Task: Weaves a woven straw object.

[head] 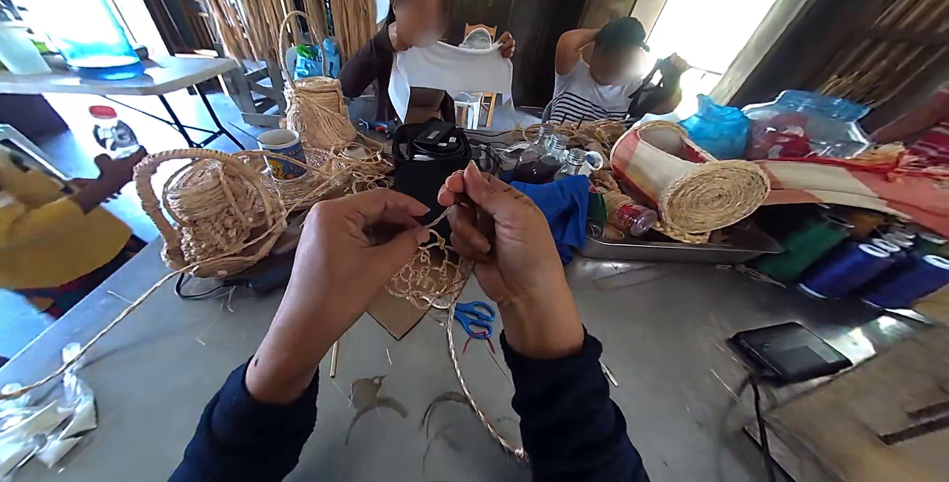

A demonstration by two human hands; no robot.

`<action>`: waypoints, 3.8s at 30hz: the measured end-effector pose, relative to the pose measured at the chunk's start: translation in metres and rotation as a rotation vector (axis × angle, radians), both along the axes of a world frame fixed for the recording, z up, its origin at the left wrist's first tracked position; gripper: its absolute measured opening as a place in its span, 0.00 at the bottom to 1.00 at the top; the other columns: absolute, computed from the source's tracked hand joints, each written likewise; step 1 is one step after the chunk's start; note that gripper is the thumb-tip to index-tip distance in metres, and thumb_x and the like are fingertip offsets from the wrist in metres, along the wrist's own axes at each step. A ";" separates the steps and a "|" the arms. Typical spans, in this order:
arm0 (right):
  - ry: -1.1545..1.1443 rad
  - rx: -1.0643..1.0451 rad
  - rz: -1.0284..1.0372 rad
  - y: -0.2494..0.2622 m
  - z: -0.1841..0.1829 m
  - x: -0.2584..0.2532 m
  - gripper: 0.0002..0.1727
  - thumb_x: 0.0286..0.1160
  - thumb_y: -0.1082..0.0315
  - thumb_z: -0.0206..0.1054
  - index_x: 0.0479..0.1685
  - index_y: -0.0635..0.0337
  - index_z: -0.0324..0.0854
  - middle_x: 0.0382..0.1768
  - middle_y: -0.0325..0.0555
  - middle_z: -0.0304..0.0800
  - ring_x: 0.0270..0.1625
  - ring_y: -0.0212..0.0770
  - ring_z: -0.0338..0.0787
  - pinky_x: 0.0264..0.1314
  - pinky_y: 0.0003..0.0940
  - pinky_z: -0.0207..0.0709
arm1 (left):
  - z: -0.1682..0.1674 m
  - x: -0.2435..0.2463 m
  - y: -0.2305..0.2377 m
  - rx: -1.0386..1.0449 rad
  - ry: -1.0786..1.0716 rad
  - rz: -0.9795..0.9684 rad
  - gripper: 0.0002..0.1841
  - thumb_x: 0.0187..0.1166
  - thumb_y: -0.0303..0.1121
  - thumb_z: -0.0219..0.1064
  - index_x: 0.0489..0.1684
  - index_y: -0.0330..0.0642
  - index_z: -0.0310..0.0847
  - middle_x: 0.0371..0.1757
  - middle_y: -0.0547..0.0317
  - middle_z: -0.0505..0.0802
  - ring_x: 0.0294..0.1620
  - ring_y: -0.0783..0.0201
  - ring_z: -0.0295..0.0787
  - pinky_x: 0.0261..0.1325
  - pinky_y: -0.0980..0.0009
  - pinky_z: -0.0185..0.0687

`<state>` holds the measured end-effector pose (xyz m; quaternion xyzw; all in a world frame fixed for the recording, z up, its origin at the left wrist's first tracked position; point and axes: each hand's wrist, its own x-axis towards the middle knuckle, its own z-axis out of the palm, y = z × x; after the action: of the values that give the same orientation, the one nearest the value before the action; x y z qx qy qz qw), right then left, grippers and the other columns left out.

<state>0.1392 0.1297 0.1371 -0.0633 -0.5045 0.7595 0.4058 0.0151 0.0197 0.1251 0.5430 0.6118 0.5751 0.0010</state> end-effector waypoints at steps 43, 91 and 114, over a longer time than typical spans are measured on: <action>0.093 0.069 -0.193 -0.014 0.001 -0.010 0.25 0.96 0.65 0.40 0.27 0.58 0.77 0.24 0.37 0.90 0.10 0.20 0.67 0.11 0.13 0.57 | 0.016 -0.040 -0.012 -0.161 -0.289 -0.383 0.09 0.70 0.17 0.72 0.46 0.33 0.88 0.40 0.61 0.94 0.39 0.72 0.91 0.48 0.75 0.89; -0.402 0.530 -0.194 -0.009 0.001 -0.004 0.05 0.63 0.82 0.75 0.31 0.64 0.88 0.24 0.36 0.91 0.25 0.24 0.88 0.32 0.19 0.84 | 0.004 -0.012 0.005 0.136 -0.042 -0.059 0.04 0.76 0.24 0.69 0.44 0.36 0.86 0.36 0.64 0.91 0.36 0.81 0.86 0.44 0.84 0.82; -0.373 0.870 -0.433 0.001 0.008 0.014 0.06 0.76 0.71 0.71 0.36 0.64 0.92 0.25 0.36 0.89 0.25 0.19 0.81 0.32 0.15 0.75 | -0.002 -0.022 0.008 0.077 0.122 -0.031 0.03 0.73 0.31 0.74 0.36 0.44 0.94 0.39 0.67 0.91 0.37 0.84 0.86 0.42 0.88 0.83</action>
<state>0.1531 0.1304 0.1456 -0.1259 -0.8127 0.3541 0.4454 -0.0073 0.0279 0.1234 0.5861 0.5795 0.5642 -0.0482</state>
